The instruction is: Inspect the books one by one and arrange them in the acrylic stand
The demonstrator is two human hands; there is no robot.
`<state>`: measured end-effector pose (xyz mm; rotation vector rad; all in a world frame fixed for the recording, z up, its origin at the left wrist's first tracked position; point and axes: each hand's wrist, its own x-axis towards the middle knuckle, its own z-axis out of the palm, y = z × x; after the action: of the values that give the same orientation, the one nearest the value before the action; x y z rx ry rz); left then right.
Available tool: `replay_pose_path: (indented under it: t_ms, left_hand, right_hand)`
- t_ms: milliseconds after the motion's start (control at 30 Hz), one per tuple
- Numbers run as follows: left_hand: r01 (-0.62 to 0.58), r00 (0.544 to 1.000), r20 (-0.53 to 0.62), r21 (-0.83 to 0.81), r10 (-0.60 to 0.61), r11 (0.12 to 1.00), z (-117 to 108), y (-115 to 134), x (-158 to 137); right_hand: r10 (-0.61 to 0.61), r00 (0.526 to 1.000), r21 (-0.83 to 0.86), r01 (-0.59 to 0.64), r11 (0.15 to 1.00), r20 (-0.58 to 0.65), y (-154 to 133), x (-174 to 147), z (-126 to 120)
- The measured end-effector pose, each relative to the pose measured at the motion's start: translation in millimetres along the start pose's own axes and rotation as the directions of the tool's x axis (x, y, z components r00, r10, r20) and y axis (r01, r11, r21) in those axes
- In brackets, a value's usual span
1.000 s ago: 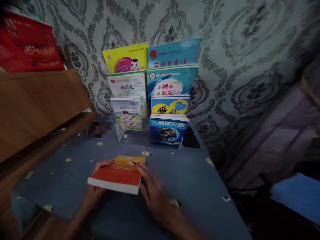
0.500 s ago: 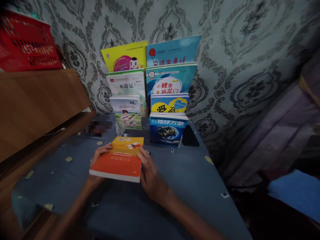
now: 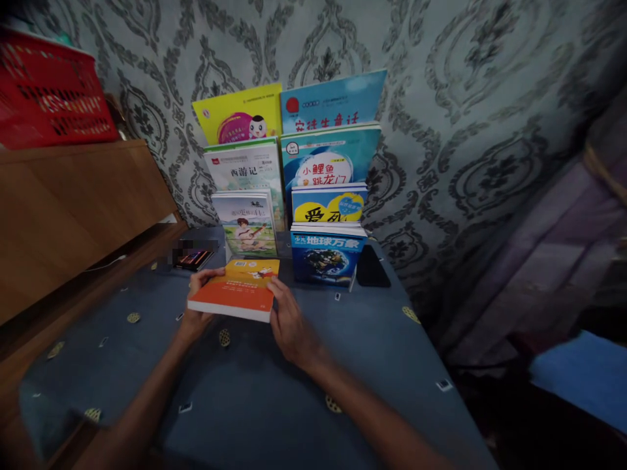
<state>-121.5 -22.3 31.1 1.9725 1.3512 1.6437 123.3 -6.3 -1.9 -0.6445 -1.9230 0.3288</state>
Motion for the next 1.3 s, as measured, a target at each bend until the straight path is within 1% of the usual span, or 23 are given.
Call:
replay_pose_path:
  t_ms: [133,200,300,400,533,600,667,733,800,900,1033,1133,1300]
  left_hand:
    - [-0.038,0.999,-0.021,-0.014,0.037,0.999,1.0,0.5,21.8]
    - [-0.030,0.999,-0.038,0.012,0.030,0.999,1.4,2.5,38.4]
    - [0.012,0.996,-0.092,0.070,-0.005,0.997,3.5,5.6,64.1]
    - [0.067,0.988,-0.144,0.136,-0.047,0.988,8.3,6.7,84.6]
    - [0.151,0.982,-0.149,0.216,-0.120,0.965,17.8,4.2,98.4]
    - [0.165,0.980,-0.157,0.274,-0.125,0.948,22.7,1.3,99.9]
    - [0.138,0.981,-0.178,0.359,-0.077,0.923,27.4,-3.0,98.9]
    - [0.100,0.980,-0.197,0.452,-0.011,0.886,31.9,-8.8,96.2]
    - [0.082,0.979,-0.204,0.505,0.026,0.859,36.5,-15.8,92.8]
    - [0.095,0.980,-0.198,0.495,0.006,0.864,43.4,-26.6,87.3]
    - [0.146,0.979,-0.197,0.461,-0.059,0.875,49.3,-37.4,80.5]
    - [0.177,0.977,-0.191,0.483,-0.094,0.857,50.3,-41.4,76.2]
    - [0.178,0.980,-0.177,0.549,-0.095,0.817,51.2,-43.6,71.3]
  right_hand:
    - [0.006,0.997,-0.010,-0.007,1.000,-0.072,-7.4,20.9,-3.6]
    - [0.042,0.994,-0.026,-0.045,0.999,-0.103,-9.7,37.2,-4.8]
    - [0.116,0.981,-0.054,-0.126,0.991,-0.158,-8.3,64.3,-2.9]
    - [0.189,0.957,-0.055,-0.206,0.977,-0.219,-0.5,85.7,4.6]
    - [0.305,0.918,-0.050,-0.327,0.944,-0.252,14.8,96.9,17.4]
    - [0.336,0.907,-0.068,-0.364,0.929,-0.255,22.4,96.7,22.9]
    - [0.350,0.903,-0.095,-0.382,0.919,-0.251,29.5,94.4,27.8]
    - [0.339,0.907,-0.121,-0.376,0.919,-0.250,36.2,91.1,32.7]
    - [0.305,0.916,-0.147,-0.350,0.925,-0.262,42.3,87.7,37.9]
    - [0.266,0.918,-0.172,-0.324,0.930,-0.294,49.6,83.1,46.0]
    - [0.275,0.917,-0.163,-0.331,0.930,-0.290,56.2,78.0,54.8]
    - [0.300,0.913,-0.180,-0.356,0.917,-0.275,59.3,75.1,59.2]
    - [0.311,0.907,-0.239,-0.381,0.893,-0.283,60.9,71.2,65.5]
